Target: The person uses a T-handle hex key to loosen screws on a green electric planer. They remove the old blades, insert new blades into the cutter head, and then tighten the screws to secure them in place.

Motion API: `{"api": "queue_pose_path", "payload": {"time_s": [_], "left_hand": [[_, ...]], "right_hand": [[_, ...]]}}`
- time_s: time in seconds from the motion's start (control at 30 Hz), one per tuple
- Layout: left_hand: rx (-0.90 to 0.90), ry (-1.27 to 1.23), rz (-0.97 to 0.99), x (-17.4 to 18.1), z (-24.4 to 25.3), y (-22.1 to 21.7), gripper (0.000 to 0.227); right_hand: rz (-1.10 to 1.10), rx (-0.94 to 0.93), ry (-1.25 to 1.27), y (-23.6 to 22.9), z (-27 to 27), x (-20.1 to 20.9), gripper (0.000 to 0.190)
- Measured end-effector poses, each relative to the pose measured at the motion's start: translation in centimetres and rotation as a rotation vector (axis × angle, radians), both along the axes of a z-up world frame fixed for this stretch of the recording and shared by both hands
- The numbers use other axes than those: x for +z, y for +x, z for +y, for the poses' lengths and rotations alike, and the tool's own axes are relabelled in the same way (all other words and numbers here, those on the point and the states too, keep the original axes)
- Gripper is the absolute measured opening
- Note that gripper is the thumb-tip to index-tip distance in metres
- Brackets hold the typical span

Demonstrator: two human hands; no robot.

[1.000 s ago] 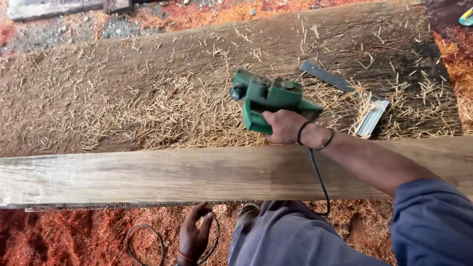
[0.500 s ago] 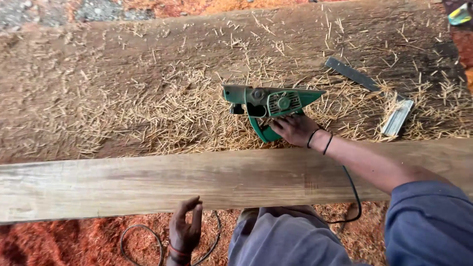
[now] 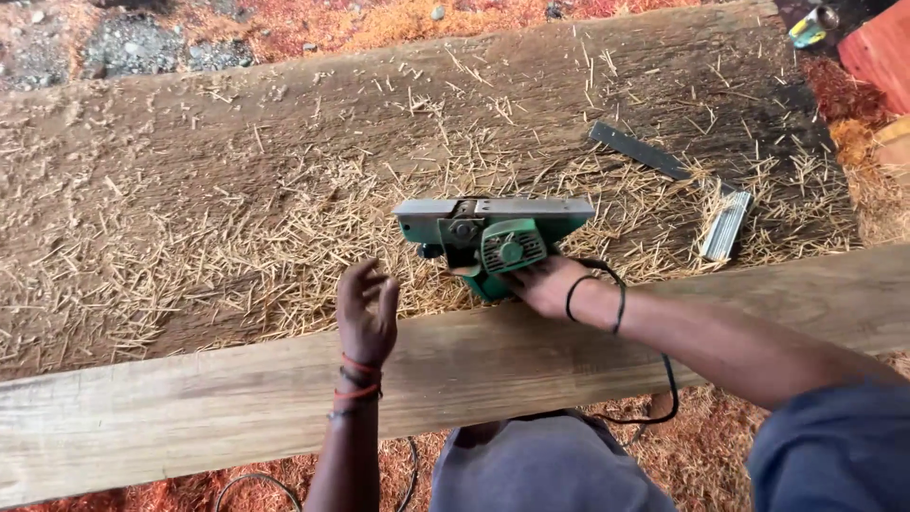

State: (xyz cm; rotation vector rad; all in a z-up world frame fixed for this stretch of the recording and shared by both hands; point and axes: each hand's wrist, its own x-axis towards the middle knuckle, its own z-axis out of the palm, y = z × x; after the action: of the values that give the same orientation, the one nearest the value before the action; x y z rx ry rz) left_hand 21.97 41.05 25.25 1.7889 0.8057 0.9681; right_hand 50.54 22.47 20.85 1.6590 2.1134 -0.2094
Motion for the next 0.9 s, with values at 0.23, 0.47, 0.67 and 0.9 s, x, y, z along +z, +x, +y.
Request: {"api": "queue_pose_path", "payload": {"time_s": [0.23, 0.47, 0.67, 0.9], "left_hand": [[-0.137, -0.383, 0.135, 1.1, 4.6, 6.6, 0.08], [-0.351, -0.561, -0.158, -3.5, 5.7, 8.9, 0.059], [-0.258, -0.458, 0.025, -0.3, 4.0, 9.4, 0.057], [-0.069, -0.536, 0.059, 1.0, 2.3, 8.0, 0.059]], "right_hand": [[0.37, -0.14, 0.057, 1.5, -6.9, 5.8, 0.038], [0.601, -0.901, 0.153, 17.0, -14.9, 5.2, 0.063], [0.106, -1.346, -0.005, 26.2, -15.0, 1.8, 0.077], [0.037, -1.102, 0.236, 28.5, -15.7, -4.6, 0.071]]}}
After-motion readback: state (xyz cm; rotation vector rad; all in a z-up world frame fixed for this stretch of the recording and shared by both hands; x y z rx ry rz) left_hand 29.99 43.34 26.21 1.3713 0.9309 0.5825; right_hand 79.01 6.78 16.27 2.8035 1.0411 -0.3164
